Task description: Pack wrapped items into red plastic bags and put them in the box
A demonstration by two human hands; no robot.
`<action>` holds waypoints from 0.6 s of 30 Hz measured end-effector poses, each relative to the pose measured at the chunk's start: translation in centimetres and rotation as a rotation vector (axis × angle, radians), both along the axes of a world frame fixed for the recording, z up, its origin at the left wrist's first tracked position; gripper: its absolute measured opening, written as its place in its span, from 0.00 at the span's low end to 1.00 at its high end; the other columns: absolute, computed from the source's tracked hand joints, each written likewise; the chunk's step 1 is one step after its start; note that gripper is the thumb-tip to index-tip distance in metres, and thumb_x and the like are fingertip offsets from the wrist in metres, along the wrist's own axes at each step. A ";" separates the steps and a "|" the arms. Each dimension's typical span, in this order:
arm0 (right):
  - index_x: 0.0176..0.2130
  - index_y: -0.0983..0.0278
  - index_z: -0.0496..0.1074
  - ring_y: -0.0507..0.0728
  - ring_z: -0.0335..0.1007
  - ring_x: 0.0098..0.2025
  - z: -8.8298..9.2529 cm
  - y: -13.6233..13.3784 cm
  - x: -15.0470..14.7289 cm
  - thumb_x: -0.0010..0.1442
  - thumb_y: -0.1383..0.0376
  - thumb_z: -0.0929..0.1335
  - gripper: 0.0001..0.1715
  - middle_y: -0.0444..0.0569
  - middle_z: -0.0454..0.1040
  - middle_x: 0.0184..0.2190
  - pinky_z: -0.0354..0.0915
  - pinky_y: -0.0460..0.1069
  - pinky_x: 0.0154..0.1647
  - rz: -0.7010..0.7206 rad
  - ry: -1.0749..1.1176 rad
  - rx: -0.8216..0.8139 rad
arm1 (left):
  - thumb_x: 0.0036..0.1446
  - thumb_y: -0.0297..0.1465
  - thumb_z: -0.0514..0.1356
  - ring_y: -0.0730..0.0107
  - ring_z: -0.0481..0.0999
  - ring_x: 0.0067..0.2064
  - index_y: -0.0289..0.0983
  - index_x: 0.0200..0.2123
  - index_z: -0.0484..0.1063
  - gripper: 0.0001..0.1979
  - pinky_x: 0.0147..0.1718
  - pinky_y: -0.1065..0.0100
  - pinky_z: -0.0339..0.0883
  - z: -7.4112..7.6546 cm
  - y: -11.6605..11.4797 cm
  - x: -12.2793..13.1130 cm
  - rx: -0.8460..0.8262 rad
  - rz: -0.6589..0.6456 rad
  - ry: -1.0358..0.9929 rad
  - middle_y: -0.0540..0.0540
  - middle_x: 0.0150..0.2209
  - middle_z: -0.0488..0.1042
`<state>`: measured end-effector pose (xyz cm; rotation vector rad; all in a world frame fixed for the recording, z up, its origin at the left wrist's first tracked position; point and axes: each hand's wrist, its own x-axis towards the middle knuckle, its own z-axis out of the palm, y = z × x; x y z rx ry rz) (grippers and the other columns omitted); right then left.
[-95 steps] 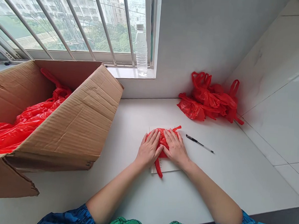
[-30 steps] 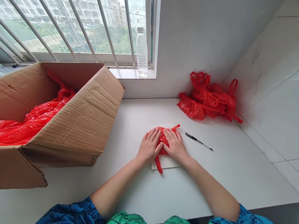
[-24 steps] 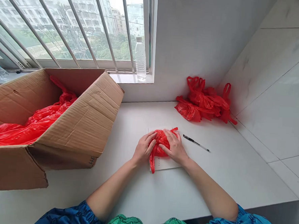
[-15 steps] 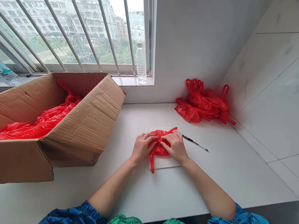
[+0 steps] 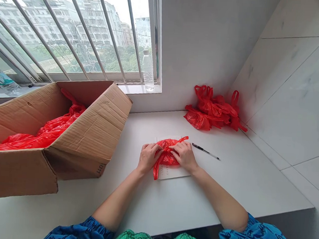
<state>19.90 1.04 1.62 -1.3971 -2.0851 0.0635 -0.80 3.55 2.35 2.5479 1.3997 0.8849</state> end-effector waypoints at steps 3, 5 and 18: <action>0.48 0.59 0.77 0.58 0.69 0.42 0.3 0.0 0.0 0.69 0.65 0.64 0.12 0.48 0.77 0.37 0.56 0.55 0.55 -0.001 0.001 0.022 | 0.67 0.34 0.54 0.68 0.75 0.36 0.41 0.35 0.72 0.09 0.49 0.61 0.61 0.4 0.0 -0.2 -0.003 0.003 -0.035 0.51 0.33 0.77; 0.48 0.59 0.76 0.57 0.69 0.42 0.5 0.0 0.4 0.69 0.66 0.64 0.13 0.47 0.77 0.36 0.55 0.55 0.57 -0.003 0.012 0.035 | 0.67 0.34 0.54 0.69 0.75 0.35 0.40 0.35 0.72 0.09 0.49 0.61 0.61 0.6 0.0 -0.6 -0.007 0.012 -0.064 0.51 0.33 0.77; 0.52 0.60 0.73 0.61 0.69 0.51 2.5 -0.4 2.7 0.65 0.60 0.64 0.18 0.51 0.75 0.47 0.58 0.57 0.59 -0.069 0.216 0.044 | 0.66 0.35 0.54 0.61 0.74 0.50 0.39 0.53 0.69 0.15 0.46 0.62 0.68 2.9 -0.8 -2.3 0.025 0.124 -0.230 0.42 0.50 0.74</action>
